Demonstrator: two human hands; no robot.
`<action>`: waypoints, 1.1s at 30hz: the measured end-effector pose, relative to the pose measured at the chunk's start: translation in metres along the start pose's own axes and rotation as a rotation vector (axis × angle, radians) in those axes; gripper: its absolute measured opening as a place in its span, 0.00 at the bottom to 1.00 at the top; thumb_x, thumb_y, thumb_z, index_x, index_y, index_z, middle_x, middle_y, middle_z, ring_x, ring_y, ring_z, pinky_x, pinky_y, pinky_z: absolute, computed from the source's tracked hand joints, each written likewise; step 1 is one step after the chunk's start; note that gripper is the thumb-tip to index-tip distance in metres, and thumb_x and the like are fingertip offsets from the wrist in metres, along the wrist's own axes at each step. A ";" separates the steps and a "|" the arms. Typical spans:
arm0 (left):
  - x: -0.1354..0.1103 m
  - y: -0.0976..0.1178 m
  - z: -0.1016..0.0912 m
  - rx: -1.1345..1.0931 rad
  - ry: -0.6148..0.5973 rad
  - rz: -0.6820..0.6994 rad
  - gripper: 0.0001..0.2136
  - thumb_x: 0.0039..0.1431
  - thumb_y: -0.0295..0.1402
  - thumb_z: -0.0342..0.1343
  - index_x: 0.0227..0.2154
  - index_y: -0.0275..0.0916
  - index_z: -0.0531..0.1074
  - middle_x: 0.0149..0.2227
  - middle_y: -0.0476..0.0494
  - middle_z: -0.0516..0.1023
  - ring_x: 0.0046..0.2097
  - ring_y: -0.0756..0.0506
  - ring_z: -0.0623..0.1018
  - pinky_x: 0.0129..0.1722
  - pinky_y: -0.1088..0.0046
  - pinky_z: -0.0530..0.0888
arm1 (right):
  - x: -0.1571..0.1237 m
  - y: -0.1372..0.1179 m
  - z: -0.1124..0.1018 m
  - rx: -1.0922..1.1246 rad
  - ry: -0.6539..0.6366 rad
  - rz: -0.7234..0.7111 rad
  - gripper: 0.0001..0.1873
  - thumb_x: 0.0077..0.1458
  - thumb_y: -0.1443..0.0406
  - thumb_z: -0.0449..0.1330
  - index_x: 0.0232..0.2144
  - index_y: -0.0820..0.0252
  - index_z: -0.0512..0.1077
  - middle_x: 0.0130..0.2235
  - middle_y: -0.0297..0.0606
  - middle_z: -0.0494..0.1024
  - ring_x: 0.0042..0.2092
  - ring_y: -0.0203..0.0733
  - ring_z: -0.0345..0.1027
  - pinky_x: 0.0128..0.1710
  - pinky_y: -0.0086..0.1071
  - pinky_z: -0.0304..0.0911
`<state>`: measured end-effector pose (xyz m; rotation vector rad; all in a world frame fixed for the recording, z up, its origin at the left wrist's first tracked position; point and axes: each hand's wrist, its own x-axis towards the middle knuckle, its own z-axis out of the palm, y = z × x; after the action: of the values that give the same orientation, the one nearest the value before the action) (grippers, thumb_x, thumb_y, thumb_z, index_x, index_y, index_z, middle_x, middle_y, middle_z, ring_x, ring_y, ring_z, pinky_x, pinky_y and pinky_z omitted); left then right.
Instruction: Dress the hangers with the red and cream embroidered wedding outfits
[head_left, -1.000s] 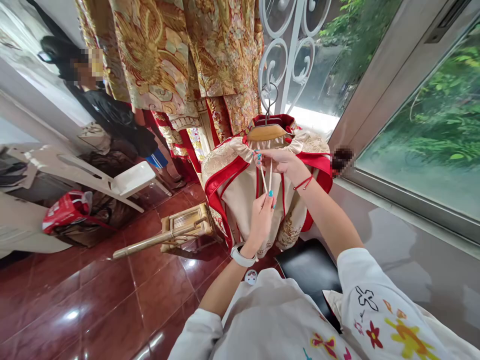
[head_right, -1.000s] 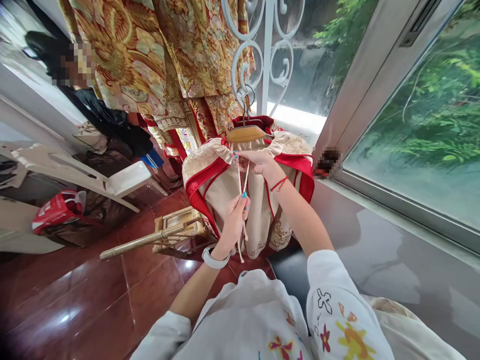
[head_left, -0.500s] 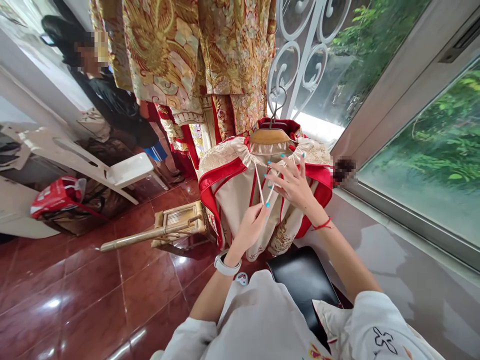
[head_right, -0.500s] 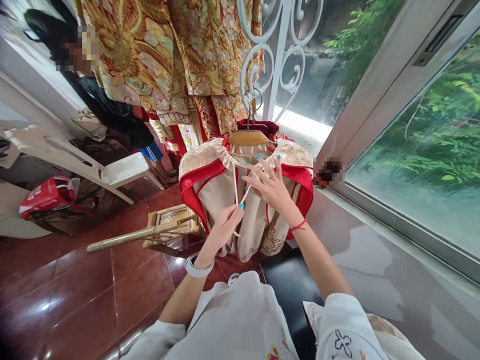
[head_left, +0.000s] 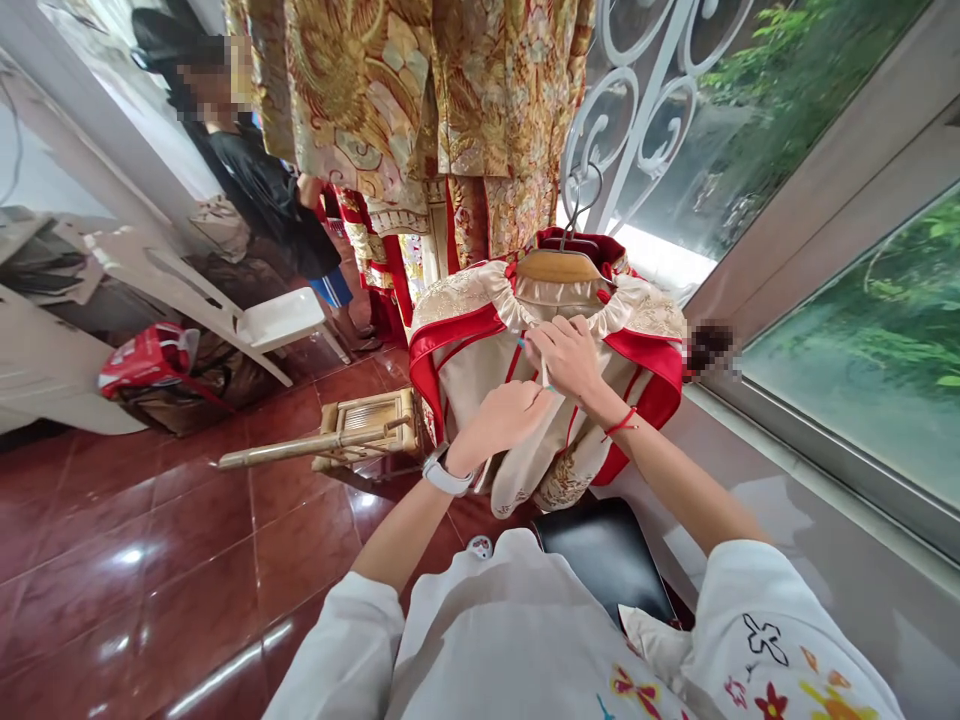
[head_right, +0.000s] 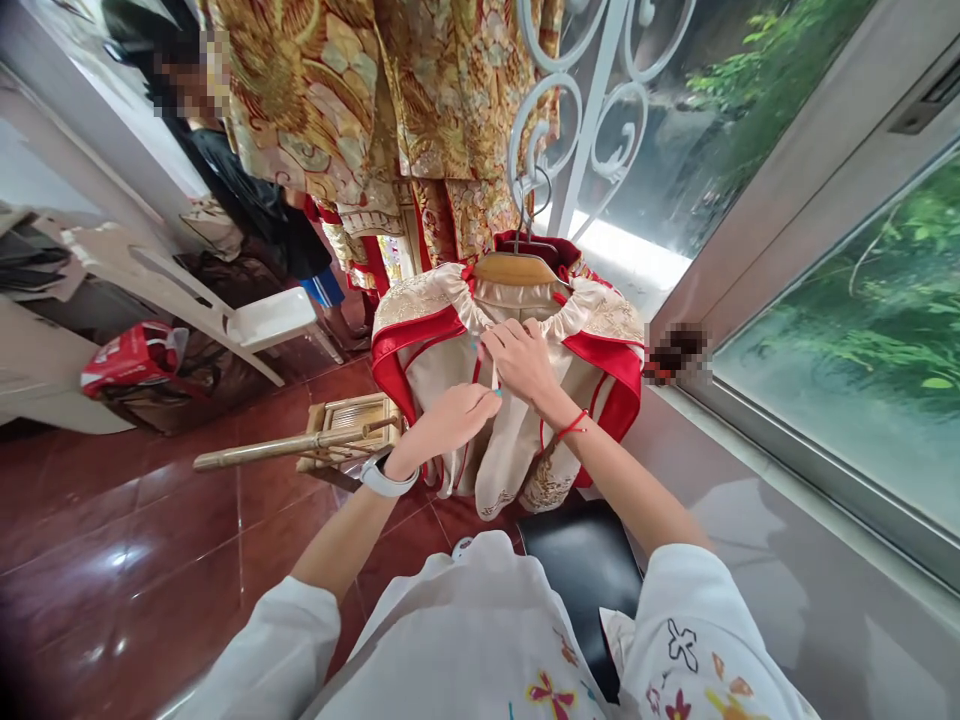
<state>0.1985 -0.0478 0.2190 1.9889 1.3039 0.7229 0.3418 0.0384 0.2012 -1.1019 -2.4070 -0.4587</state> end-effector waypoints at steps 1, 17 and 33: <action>-0.001 -0.001 -0.006 0.037 0.003 0.007 0.20 0.64 0.30 0.47 0.15 0.43 0.55 0.17 0.51 0.60 0.22 0.48 0.58 0.29 0.66 0.56 | -0.001 0.001 0.001 0.011 0.006 0.013 0.18 0.69 0.66 0.45 0.42 0.62 0.75 0.38 0.48 0.77 0.43 0.52 0.63 0.44 0.42 0.50; 0.048 -0.017 -0.035 0.361 0.282 0.452 0.25 0.59 0.19 0.46 0.59 0.39 0.68 0.62 0.36 0.69 0.64 0.39 0.68 0.65 0.57 0.65 | -0.009 0.043 -0.046 0.671 0.008 -0.066 0.17 0.67 0.57 0.53 0.34 0.54 0.78 0.36 0.43 0.75 0.40 0.48 0.68 0.42 0.40 0.61; 0.098 0.001 -0.062 -0.222 -0.239 0.322 0.13 0.65 0.34 0.54 0.51 0.38 0.71 0.38 0.45 0.75 0.42 0.46 0.75 0.47 0.67 0.71 | -0.031 0.048 -0.021 -0.019 0.467 -0.345 0.12 0.69 0.71 0.53 0.35 0.56 0.74 0.39 0.39 0.79 0.39 0.39 0.71 0.35 0.33 0.65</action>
<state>0.1881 0.0565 0.2689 2.0481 0.7409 0.7155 0.4023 0.0393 0.2078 -0.5051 -2.1676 -0.7585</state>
